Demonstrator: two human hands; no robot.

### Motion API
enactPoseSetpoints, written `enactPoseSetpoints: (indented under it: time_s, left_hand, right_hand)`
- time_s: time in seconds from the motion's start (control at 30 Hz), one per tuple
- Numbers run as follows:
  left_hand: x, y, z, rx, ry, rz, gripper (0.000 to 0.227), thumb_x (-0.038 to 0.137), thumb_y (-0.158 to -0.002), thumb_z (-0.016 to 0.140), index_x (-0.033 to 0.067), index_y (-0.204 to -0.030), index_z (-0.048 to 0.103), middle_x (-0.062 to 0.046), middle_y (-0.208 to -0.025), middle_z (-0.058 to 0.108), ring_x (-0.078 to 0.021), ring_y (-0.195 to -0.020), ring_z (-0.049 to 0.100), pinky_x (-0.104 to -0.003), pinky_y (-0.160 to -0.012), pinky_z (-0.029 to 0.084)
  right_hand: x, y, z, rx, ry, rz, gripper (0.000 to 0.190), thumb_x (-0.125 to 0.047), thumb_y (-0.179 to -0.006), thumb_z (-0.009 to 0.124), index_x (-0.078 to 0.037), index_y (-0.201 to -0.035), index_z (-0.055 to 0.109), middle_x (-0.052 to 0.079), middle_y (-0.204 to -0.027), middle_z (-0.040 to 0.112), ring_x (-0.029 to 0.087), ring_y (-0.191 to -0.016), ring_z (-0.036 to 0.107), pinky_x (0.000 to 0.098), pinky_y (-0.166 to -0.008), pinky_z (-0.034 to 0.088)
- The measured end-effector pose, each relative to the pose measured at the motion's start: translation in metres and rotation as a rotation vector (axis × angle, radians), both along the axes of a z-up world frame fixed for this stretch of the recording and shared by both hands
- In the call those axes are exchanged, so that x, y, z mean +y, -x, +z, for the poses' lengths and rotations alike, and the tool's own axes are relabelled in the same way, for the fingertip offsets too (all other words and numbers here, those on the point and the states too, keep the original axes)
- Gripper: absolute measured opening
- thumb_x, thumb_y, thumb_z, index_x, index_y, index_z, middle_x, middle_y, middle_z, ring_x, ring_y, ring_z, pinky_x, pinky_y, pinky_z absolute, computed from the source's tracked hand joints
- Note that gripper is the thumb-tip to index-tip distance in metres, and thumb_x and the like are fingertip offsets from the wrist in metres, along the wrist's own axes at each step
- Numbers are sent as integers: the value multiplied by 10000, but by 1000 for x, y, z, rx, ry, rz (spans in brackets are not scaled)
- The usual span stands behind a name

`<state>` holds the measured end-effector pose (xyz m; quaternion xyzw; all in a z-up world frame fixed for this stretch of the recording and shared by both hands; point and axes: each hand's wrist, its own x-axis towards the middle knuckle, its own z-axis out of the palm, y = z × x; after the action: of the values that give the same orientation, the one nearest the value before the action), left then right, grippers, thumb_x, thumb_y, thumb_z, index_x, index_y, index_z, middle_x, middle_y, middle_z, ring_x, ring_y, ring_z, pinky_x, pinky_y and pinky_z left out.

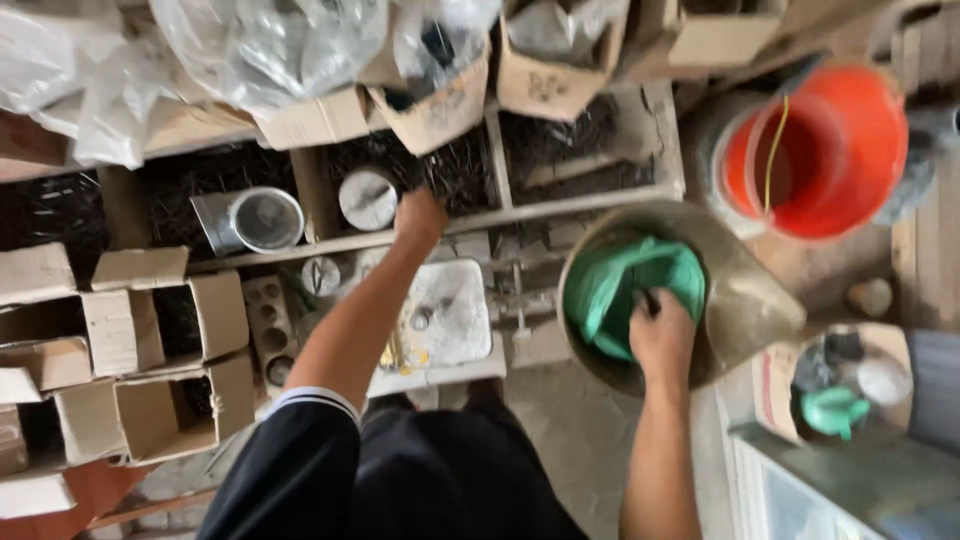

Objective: The person sorts various nails and metal fasteners from a collection in a funnel-like container by hand and places them into different cardboard boxes on a shelf.

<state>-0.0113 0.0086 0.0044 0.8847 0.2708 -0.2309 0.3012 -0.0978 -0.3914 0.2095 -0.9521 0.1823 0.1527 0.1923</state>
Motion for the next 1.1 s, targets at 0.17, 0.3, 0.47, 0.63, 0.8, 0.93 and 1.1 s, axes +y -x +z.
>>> enactPoseSetpoints:
  time_s: [0.17,0.3,0.47,0.63,0.8,0.93,1.1]
  left_hand:
    - [0,-20,21,112,-71,-51,342,291,-954,609,26,-1093,774,-206,-1040,768,-403,-1033,734,-520,-856,610]
    - [-2,-41,-9,144,-141,-91,314,243,-945,619,33,-1118,778,-174,-1083,773,-373,-1071,730,-487,-888,602]
    - [2,-35,18,90,-92,-74,337,266,-918,622,52,-1128,777,-170,-1080,772,-373,-1063,731,-495,-878,607]
    - [-9,9,157,-47,99,-1,405,322,-921,567,32,-1138,747,-238,-1109,750,-426,-1096,707,-564,-932,574]
    - [-17,58,230,-234,858,215,246,220,-915,720,-24,-951,716,-136,-742,687,-184,-603,636,-270,-519,500]
    - [-19,78,259,-263,960,228,150,157,-926,702,10,-903,718,-122,-721,672,-182,-586,642,-264,-496,482]
    - [-81,76,245,-316,1008,115,242,280,-968,710,46,-922,747,-129,-732,701,-188,-627,700,-266,-472,511]
  right_hand:
    - [26,4,41,-162,-141,-124,339,-361,-997,642,-120,-1216,737,163,-996,755,381,-1074,690,519,-945,539]
    - [44,16,68,-348,-163,-122,243,-326,-1012,662,-144,-1139,760,141,-785,742,360,-895,724,502,-788,556]
    - [106,22,92,-430,-385,-72,183,-250,-1011,656,-161,-1114,777,122,-799,755,245,-755,718,382,-717,585]
    - [175,7,93,-439,-573,153,186,-210,-963,715,-96,-1096,777,194,-899,774,383,-854,757,460,-671,618]
    - [213,-21,72,-102,-599,233,408,-386,-1012,636,-51,-1239,695,225,-1084,725,409,-1028,702,541,-812,583]
    - [213,-2,97,-99,-690,279,243,-184,-943,654,-60,-1126,755,185,-1030,762,353,-1051,720,474,-903,564]
    - [151,12,112,-252,-625,162,265,-289,-1002,670,-64,-1114,752,200,-1009,754,364,-1032,724,451,-877,565]
